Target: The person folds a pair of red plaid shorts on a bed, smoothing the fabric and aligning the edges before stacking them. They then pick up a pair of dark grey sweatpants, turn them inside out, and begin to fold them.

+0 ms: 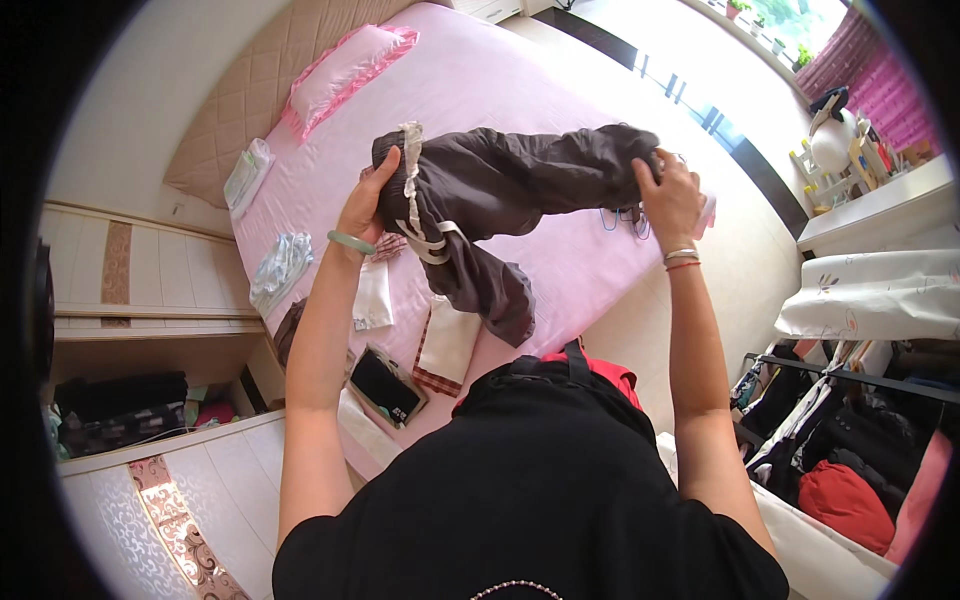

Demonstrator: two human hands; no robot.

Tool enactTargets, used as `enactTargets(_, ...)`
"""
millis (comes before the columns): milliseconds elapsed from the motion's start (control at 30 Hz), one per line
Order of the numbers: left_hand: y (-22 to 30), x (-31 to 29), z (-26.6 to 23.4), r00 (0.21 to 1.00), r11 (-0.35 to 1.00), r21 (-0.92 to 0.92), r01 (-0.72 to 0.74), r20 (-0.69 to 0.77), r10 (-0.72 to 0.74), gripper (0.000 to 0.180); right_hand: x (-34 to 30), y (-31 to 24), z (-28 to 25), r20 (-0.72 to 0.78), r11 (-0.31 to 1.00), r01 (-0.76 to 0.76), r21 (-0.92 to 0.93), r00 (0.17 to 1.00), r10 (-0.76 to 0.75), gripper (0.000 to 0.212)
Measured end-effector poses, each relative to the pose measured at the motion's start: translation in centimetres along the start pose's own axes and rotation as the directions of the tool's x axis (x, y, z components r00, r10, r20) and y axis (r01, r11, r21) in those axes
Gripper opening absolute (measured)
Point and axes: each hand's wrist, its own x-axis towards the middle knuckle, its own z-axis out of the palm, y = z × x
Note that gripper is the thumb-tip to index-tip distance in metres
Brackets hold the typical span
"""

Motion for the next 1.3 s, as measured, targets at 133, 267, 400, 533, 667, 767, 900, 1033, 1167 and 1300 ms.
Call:
enactTargets(133, 1.1, -0.9, 2.0, 0.999, 0.964, 0.267, -0.005, -0.036, 0.016, 0.059, -1.7, -4.3, -0.4, 0.092, 0.989, 0.099, -0.114, 0.992, -0.089, 0.043)
enactTargets(267, 1.5, -2.4, 4.8, 0.983, 0.822, 0.568, -0.033, 0.166, -0.075, 0.057, -1.1, -7.6, -0.8, -0.054, 0.813, 0.41, 0.414, 0.902, -0.428, 0.038)
enactTargets(400, 1.9, -3.7, 7.7, 0.909, 0.666, 0.736, -0.122, 0.352, -0.222, 0.046, 0.2, -12.9, -4.0, -0.005, 0.496, 0.477, 0.726, 0.724, -0.69, 0.041)
enactTargets(533, 2.5, -4.0, 8.2, 0.891, 0.617, 0.772, -0.155, 0.379, -0.251, 0.041, -0.1, -14.0, -3.9, 0.145, 0.484, 0.571, 0.663, 0.536, -0.831, 0.03)
enactTargets(667, 1.1, -3.3, 6.5, 0.879, 0.736, 0.645, -0.206, 0.453, -0.151, 0.043, 0.1, -13.1, -3.1, 0.216, 0.528, 0.503, 0.684, 0.552, -0.806, 0.014)
enactTargets(767, 1.0, -3.3, 6.3, 0.879, 0.756, 0.636, -0.157, 0.438, -0.186, 0.038, -0.8, -12.6, -2.5, 0.27, 0.537, 0.37, 0.758, 0.572, -0.775, 0.017)
enactTargets(900, 1.4, -3.8, 6.5, 0.877, 0.843, 0.517, -0.149, 0.463, -0.13, 0.039, -1.7, -12.6, -2.6, 0.287, 0.566, 0.194, 0.801, 0.705, -0.648, 0.022)
enactTargets(1033, 2.6, -4.3, 7.6, 0.681, 0.603, 0.792, -0.1, 0.496, -0.539, 0.057, -1.8, -14.0, -4.6, 0.121, 0.363, 0.161, 0.918, 0.757, -0.642, 0.02)
enactTargets(1167, 1.8, -4.1, 6.8, 0.616, 0.545, 0.831, -0.113, 0.489, -0.618, 0.061, -1.8, -14.7, -7.1, 0.154, 0.313, 0.073, 0.947, 0.752, -0.641, 0.018)
enactTargets(1300, 3.0, -4.8, 5.3, 0.756, 0.579, 0.814, -0.053, 0.412, -0.509, 0.053, 0.2, -13.0, -8.8, 0.152, 0.39, 0.13, 0.912, 0.775, -0.614, 0.018)
